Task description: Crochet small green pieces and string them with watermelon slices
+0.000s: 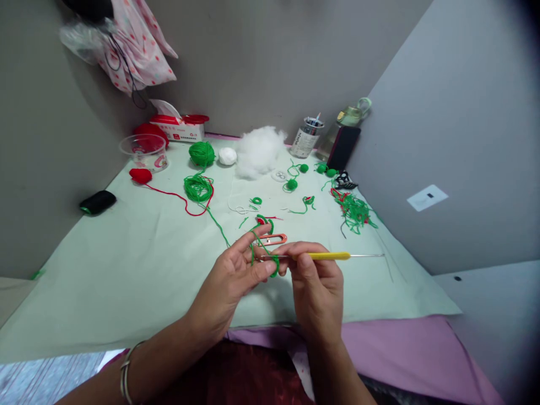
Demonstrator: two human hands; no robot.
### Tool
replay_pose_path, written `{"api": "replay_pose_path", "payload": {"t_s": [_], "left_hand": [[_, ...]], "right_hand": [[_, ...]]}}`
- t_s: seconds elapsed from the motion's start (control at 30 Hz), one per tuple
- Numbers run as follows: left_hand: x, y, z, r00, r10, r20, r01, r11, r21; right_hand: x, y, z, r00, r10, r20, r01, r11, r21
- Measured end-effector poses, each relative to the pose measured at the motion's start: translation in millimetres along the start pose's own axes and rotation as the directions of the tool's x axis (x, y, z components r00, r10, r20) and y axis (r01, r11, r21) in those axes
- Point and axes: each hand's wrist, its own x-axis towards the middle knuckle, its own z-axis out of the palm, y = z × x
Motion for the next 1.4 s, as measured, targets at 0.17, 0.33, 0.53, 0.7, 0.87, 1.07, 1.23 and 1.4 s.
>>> {"api": "replay_pose_path", "payload": {"t_s": [0.17,0.33,0.53,0.7,0.87,1.07,1.23,1.4], "left_hand": [[-0.9,-2.6,-6.9,0.999,0.034,-0.002,-0.034,0.998,0.056],[-2.3,-1.9,-10.9,0.998,0.045,-0.036,-0.041,0.993,0.107],[-1.8,-1.6,-13.2,0.997,0.076,-0.021,-0.073,0.987,0.142],[-0.2,-6.9,-15.3,0.99,0.136,-0.047,-0.124,0.972,0.2],[-1.7,-10.2,-9.4,0.982,0.155,-0.105,-0.139,0.98,0.146],[-0.7,-0.4,-6.3,0.995,-0.1,-0.001,0.1,0.989,-0.106],[0.1,-1.3,-4.7,0.998,0.048,-0.029,-0.048,0.999,-0.007],[0.4,-3.3,-8.3,0.997,0.07,-0.013,-0.069,0.996,0.063]], "right_hand": [[3.3,-3.3,0.8,1.0,-0.007,-0.025,0.008,0.999,0.032],[5.0,-5.9,-0.6,1.0,0.0,-0.005,0.0,0.999,0.054],[1.4,-11.0,-4.2,0.995,-0.082,0.056,0.086,0.993,-0.076],[-3.7,-16.4,-7.8,0.943,-0.285,0.174,0.332,0.862,-0.384],[-9.2,-5.2,-6.7,0.76,-0.481,0.438,0.637,0.413,-0.652],[-5.8,-5.3,-3.1,0.876,-0.459,0.144,0.465,0.73,-0.501],[0.8,-8.2,0.1,0.96,-0.271,0.065,0.279,0.928,-0.249],[-2.9,-5.3,1.8,0.969,-0.243,0.033,0.244,0.942,-0.23]]}}
